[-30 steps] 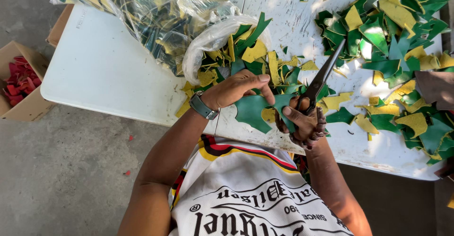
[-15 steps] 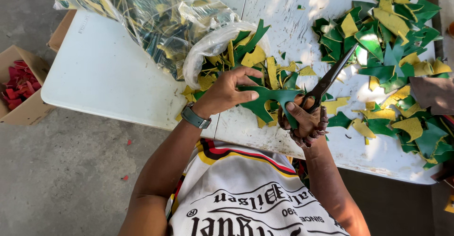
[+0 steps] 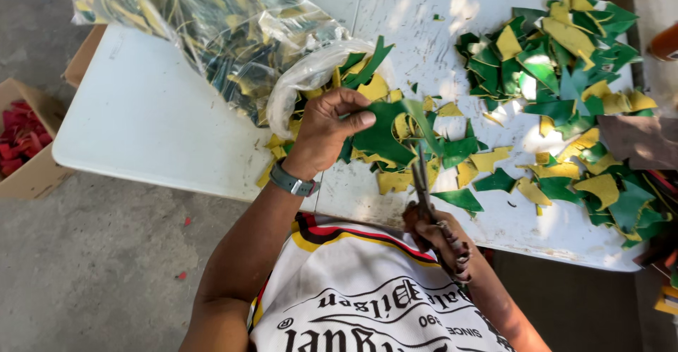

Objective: The person uses shears to cut green and yellow craft material into star shapes on a white table. They repeatedly pick up pieces, cut them, and place the finished shapes on the table, accumulating a pile of cut pieces.

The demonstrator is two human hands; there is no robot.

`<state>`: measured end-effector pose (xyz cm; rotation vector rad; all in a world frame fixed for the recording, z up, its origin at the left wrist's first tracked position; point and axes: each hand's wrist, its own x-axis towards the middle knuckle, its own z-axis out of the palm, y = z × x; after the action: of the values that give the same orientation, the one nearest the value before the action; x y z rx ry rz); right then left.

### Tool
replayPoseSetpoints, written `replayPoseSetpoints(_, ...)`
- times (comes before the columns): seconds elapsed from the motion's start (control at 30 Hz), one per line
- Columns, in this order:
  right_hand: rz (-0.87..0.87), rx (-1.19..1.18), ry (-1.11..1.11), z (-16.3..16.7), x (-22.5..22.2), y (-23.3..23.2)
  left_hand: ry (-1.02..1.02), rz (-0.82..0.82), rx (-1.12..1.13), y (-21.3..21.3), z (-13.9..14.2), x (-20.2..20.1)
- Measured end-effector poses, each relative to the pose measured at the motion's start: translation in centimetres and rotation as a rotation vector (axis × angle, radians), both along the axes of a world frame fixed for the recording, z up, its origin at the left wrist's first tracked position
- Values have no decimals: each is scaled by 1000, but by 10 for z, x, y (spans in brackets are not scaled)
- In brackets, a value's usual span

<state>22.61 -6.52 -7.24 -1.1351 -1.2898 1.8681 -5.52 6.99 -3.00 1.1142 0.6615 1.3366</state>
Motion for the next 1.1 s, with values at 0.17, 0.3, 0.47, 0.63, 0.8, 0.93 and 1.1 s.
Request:
replayPoseSetpoints(0.17, 21, 212, 72, 15, -19, 7, 394, -62, 43, -28, 15, 34)
replayPoseSetpoints(0.3, -33, 214, 73, 20, -26, 7, 473, -12, 94, -37, 16, 43)
replayPoseSetpoints(0.47, -103, 178, -27, 10, -30, 2, 548, -11, 153, -40, 19, 46)
replayPoseSetpoints(0.63, -149, 1, -281, -8, -29, 0, 728, 11, 143, -42, 25, 48)
replayPoseSetpoints(0.8, -53, 4, -377, -10, -28, -5, 866, -63, 111, -49, 34, 37)
replayPoseSetpoints(0.93, -79, 247, -307, 0, -31, -8, 893, -139, 136, -54, 42, 30)
replayPoseSetpoints(1.1, -58, 138, -248, 0, -29, -9, 954, -184, 134, -52, 48, 30)
